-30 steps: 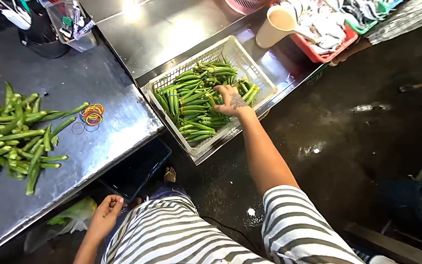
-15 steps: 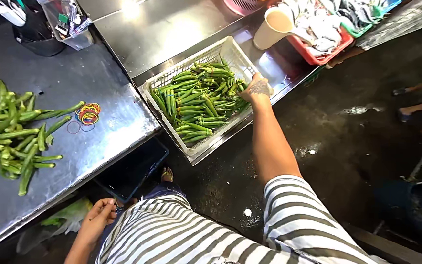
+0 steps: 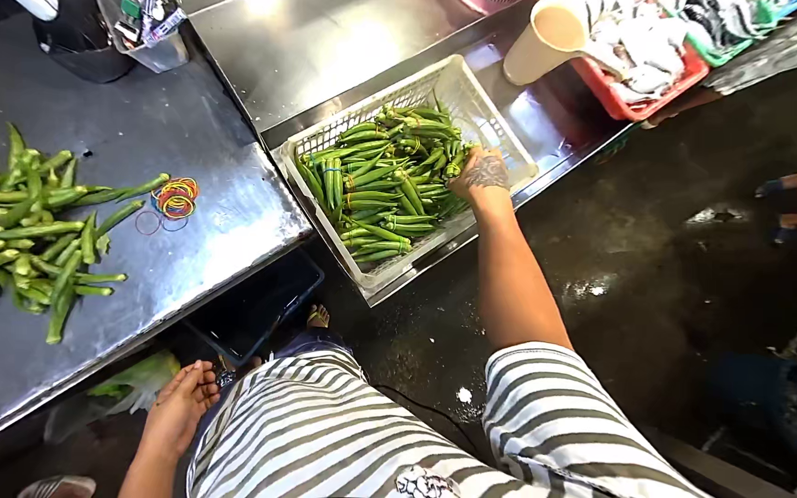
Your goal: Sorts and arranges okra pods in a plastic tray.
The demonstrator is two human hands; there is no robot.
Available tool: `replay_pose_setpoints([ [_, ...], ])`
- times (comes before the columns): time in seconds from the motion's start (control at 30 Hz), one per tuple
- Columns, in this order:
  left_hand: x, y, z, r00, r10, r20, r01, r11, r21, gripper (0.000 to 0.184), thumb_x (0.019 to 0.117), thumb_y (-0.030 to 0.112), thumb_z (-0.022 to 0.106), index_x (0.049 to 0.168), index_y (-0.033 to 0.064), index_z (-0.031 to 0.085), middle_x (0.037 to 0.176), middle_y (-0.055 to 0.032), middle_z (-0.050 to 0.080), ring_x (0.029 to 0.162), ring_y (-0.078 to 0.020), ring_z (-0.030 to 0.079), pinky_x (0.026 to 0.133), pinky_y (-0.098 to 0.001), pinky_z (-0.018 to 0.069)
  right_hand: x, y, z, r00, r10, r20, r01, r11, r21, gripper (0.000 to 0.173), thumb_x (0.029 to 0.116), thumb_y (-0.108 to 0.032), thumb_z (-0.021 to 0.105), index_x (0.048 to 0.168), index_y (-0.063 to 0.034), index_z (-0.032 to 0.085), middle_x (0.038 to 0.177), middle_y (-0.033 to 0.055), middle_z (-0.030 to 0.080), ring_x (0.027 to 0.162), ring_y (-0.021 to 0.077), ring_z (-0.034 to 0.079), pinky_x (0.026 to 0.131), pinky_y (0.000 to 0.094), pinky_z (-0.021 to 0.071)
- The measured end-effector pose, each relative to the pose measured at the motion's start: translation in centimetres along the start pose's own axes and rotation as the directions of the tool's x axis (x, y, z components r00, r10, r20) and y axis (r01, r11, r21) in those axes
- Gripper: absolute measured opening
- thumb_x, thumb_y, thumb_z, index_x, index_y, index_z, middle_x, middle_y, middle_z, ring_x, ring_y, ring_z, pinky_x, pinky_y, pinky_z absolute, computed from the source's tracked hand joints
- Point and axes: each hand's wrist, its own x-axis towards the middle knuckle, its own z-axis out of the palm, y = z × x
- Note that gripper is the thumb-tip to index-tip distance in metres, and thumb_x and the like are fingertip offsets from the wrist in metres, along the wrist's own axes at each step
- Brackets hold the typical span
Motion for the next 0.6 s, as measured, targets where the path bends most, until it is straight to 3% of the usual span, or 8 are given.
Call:
replay_pose_setpoints([
  [0.13, 0.3, -0.2, -0.2, 1.0, -0.02, -0.003, 0.02, 0.994, -0.104, 0.029, 0.1106, 0.03, 0.042, 0.106, 0.0097, 0.063, 0.082, -0.002, 0.064, 0.064, -0.0139, 0.063, 0.061, -0.0325, 0.0588, -0.7, 1.1, -2.8, 0.996, -0.055, -0.066, 0.056, 0.998, 0.01, 0.057, 0.0765, -0.033, 0.088, 0.116, 0.0031, 0.068, 0.124, 0.0342, 0.062, 0.122, 0.053, 0.057, 0.095, 0.0715, 0.047],
  [0.23, 0.7, 0.0, -0.2, 1.0, -0.02, 0.006, 0.02, 0.994, -0.111, 0.03, 0.1109, 0.03, 0.041, 0.106, 0.01, 0.063, 0.082, -0.0022, 0.065, 0.065, -0.014, 0.064, 0.062, -0.0324, 0.0588, -2.7, 2.2, -7.5, 0.958, -0.159, -0.239, 0.183, 0.979, 0.084, 0.053, 0.0798, -0.03, 0.086, 0.116, 0.0043, 0.068, 0.119, 0.0367, 0.062, 0.119, 0.0558, 0.056, 0.1, 0.0727, 0.0418],
  [0.33, 1.1, 0.3, 0.0, 0.999, -0.044, 0.016, 0.046, 0.991, -0.123, 0.031, 0.1111, 0.032, 0.04, 0.106, 0.011, 0.062, 0.08, -0.0012, 0.064, 0.065, -0.0133, 0.064, 0.062, -0.0318, 0.0584, -3.5, 3.1, -10.1, 0.929, -0.212, -0.303, 0.278, 0.94, 0.197, 0.054, 0.0799, -0.032, 0.087, 0.119, -0.0005, 0.067, 0.116, 0.0281, 0.066, 0.111, 0.0458, 0.061, 0.098, 0.0667, 0.044],
  [0.4, 1.3, 0.5, 0.3, 0.998, -0.057, 0.033, 0.061, 0.986, -0.152, 0.033, 0.1112, 0.034, 0.039, 0.103, 0.012, 0.062, 0.078, -0.0003, 0.063, 0.063, -0.0123, 0.062, 0.061, -0.0306, 0.0577, -3.1, 4.1, -9.9, 0.93, -0.262, -0.256, 0.345, 0.862, 0.371, 0.047, 0.0823, -0.031, 0.086, 0.117, -0.0051, 0.067, 0.11, 0.0183, 0.068, 0.094, 0.0311, 0.067, 0.085, 0.0553, 0.0546],
  [0.47, 1.2, 0.7, 0.7, 0.997, -0.059, 0.044, 0.066, 0.983, -0.174, 0.033, 0.1111, 0.034, 0.039, 0.102, 0.0126, 0.062, 0.077, 0.0004, 0.064, 0.062, -0.0115, 0.062, 0.061, -0.0296, 0.0574, -2.2, 4.7, -8.2, 0.913, -0.361, -0.19, 0.396, 0.669, 0.628, 0.034, 0.0861, -0.02, 0.083, 0.113, -0.0064, 0.067, 0.104, 0.0101, 0.067, 0.08, 0.0178, 0.068, 0.072, 0.0398, 0.0617],
  [0.5, 1.1, 0.8, 0.7, 0.997, -0.06, 0.048, 0.068, 0.981, -0.179, 0.034, 0.1113, 0.034, 0.038, 0.102, 0.0123, 0.062, 0.077, 0.0001, 0.064, 0.062, -0.0117, 0.062, 0.06, -0.0297, 0.0576, -1.6, 4.9, -6.7, 0.888, -0.437, -0.146, 0.399, 0.572, 0.716, 0.028, 0.0886, -0.014, 0.079, 0.111, -0.0056, 0.066, 0.103, 0.0083, 0.067, 0.08, 0.0156, 0.068, 0.071, 0.0369, 0.0622],
  [0.53, 1.0, 0.8, 0.8, 0.997, -0.062, 0.052, 0.071, 0.981, -0.179, 0.034, 0.1113, 0.034, 0.038, 0.102, 0.0124, 0.062, 0.077, 0.0001, 0.064, 0.063, -0.0117, 0.062, 0.061, -0.0297, 0.0576, -0.9, 5.3, -5.1, 0.857, -0.506, -0.095, 0.408, 0.556, 0.724, 0.024, 0.0893, -0.011, 0.077, 0.11, -0.0037, 0.067, 0.102, 0.0093, 0.068, 0.083, 0.017, 0.068, 0.074, 0.0381, 0.0618],
  [0.6, 1.0, 0.7, 0.8, 0.996, -0.067, 0.065, 0.077, 0.982, -0.171, 0.034, 0.1112, 0.034, 0.038, 0.102, 0.0124, 0.062, 0.078, 0.0001, 0.064, 0.063, -0.0117, 0.063, 0.062, -0.0296, 0.0576, 0.6, 5.4, -2.0, 0.837, -0.54, 0.088, 0.453, 0.774, 0.442, 0.024, 0.0875, -0.013, 0.08, 0.106, -0.0006, 0.071, 0.104, 0.0175, 0.07, 0.096, 0.0302, 0.067, 0.088, 0.0525, 0.0558],
])
